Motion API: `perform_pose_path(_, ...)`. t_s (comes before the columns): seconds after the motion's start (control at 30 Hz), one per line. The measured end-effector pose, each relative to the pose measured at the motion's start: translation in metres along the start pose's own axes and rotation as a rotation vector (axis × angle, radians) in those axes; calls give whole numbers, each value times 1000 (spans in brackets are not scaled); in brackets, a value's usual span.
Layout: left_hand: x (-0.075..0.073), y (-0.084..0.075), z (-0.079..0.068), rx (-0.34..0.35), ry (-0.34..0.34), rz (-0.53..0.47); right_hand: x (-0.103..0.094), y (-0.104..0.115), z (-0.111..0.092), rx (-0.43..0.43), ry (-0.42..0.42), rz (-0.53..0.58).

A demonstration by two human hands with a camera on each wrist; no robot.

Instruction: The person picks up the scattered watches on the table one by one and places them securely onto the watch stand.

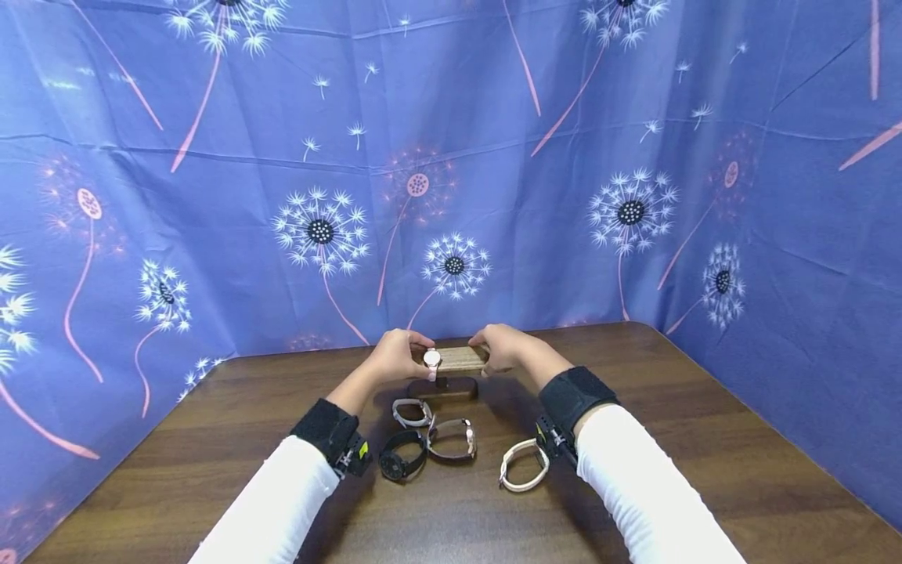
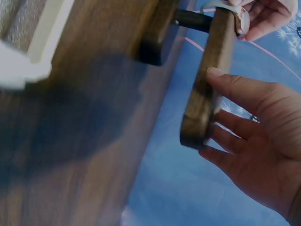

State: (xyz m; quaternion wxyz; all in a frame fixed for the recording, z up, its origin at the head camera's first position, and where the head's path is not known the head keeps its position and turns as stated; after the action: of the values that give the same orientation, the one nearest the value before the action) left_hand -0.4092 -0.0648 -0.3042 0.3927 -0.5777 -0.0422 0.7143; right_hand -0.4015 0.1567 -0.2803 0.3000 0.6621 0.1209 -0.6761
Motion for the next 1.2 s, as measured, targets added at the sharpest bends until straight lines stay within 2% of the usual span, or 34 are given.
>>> perform_pose_path(0.13, -9, -6, -4, 42, -13, 28, -13, -2, -11, 8, -14, 33)
perform_pose_path(0.23, -19, -11, -11, 66, -10, 24, -22, -2, -22, -26, -33, 27)
perform_pose_path(0.47, -44, -17, -39, 106, 18, -129, -29, 16, -48, -144, -42, 94)
perform_pose_path(0.57, -50, -18, -53, 144, 48, -159, -30, 29, -56, -183, -39, 145)
perform_pose_path(0.7, -50, -17, -73, 164, 117, -134, -30, 42, -70, -210, 11, 231)
perform_pose_path(0.83, -50, -16, -90, 162, 149, -80, -31, 51, -83, -239, 71, 301)
perform_pose_path(1.0, -46, -14, -101, 184, 205, -50, -24, 57, -94, -255, 119, 345)
perform_pose_path(1.2, -36, -19, -105, 210, 388, -5, -16, 62, -94, -236, 162, 344)
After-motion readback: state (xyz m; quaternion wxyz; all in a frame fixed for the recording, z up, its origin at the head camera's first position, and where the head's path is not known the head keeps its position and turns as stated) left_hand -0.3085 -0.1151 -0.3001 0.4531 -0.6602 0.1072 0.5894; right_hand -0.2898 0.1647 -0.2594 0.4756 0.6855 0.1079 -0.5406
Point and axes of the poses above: each hand's wrist, its own z-axis towards the middle knuckle, its own x-axis out of the palm, y = z × x, the point moved 2 cm from there along z, towards the middle knuckle, and after that the axes turned 2 degrees about -y, right-handed, at the moved point
